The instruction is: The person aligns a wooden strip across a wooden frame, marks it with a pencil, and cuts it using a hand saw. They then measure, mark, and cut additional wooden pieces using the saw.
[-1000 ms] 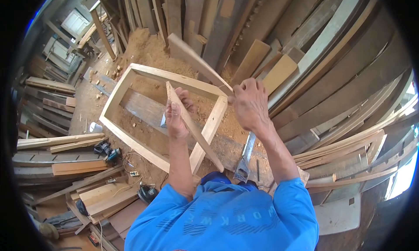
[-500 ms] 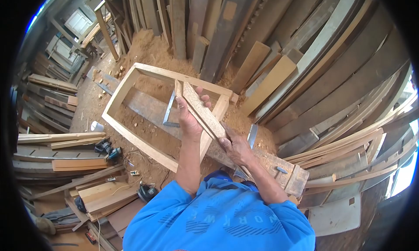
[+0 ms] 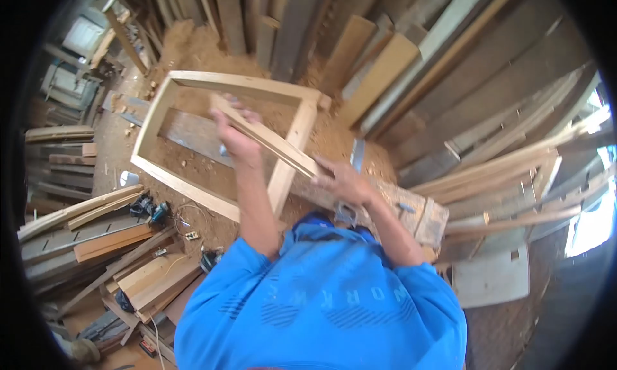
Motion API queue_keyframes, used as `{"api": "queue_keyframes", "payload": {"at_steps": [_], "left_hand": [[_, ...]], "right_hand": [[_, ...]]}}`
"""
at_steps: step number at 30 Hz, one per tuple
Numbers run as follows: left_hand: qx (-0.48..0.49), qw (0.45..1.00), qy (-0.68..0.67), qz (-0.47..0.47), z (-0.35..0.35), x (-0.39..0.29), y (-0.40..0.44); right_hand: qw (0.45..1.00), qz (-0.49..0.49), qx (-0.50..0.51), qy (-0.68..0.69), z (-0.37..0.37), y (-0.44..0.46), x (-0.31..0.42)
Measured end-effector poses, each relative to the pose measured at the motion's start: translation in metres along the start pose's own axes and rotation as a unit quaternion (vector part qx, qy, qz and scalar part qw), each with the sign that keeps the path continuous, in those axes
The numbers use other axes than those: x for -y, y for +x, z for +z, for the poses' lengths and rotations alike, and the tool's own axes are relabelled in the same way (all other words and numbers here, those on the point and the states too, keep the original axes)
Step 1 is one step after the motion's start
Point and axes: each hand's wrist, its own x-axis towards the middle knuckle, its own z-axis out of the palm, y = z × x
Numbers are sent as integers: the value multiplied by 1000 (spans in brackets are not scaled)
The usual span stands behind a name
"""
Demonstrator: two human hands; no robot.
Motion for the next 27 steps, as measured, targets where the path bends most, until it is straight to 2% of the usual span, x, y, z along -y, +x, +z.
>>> {"api": "queue_keyframes", "payload": {"at_steps": [2, 3, 5, 8, 11, 17, 20, 22, 25, 26, 27], "left_hand": [[-61, 997, 25, 27, -22, -2, 15], [-82, 995, 46, 45, -28, -1, 23], [-80, 996, 4, 37, -44, 3, 34], [-87, 995, 3, 39, -48, 11, 37], [-93, 994, 27, 46, -51, 16, 38], [-111, 991, 41, 56, -51, 11, 39], [-142, 987, 65, 48, -68, 15, 49], [-162, 981, 95, 38, -87, 19, 58], [-173, 912, 352, 119, -79, 29, 46], [-150, 836, 504, 157, -74, 27, 39], [-121, 734, 640, 189, -67, 20, 28]], "right_hand": [[998, 0, 46, 43, -24, -2, -6], [997, 30, 59, 48, -33, -1, 0], [990, 90, 88, 62, -41, -1, 18], [988, 74, 118, 61, -47, 8, 19], [990, 18, 141, 16, -40, 20, -9], [985, 40, 165, 37, -41, 25, 3], [992, 28, 126, 11, -36, 22, 9], [986, 57, 135, 82, -33, 22, 4], [953, 87, 155, 247, -23, 22, -27], [932, 95, 159, 310, -22, 23, -40], [913, 114, 142, 364, -20, 24, -50]]}}
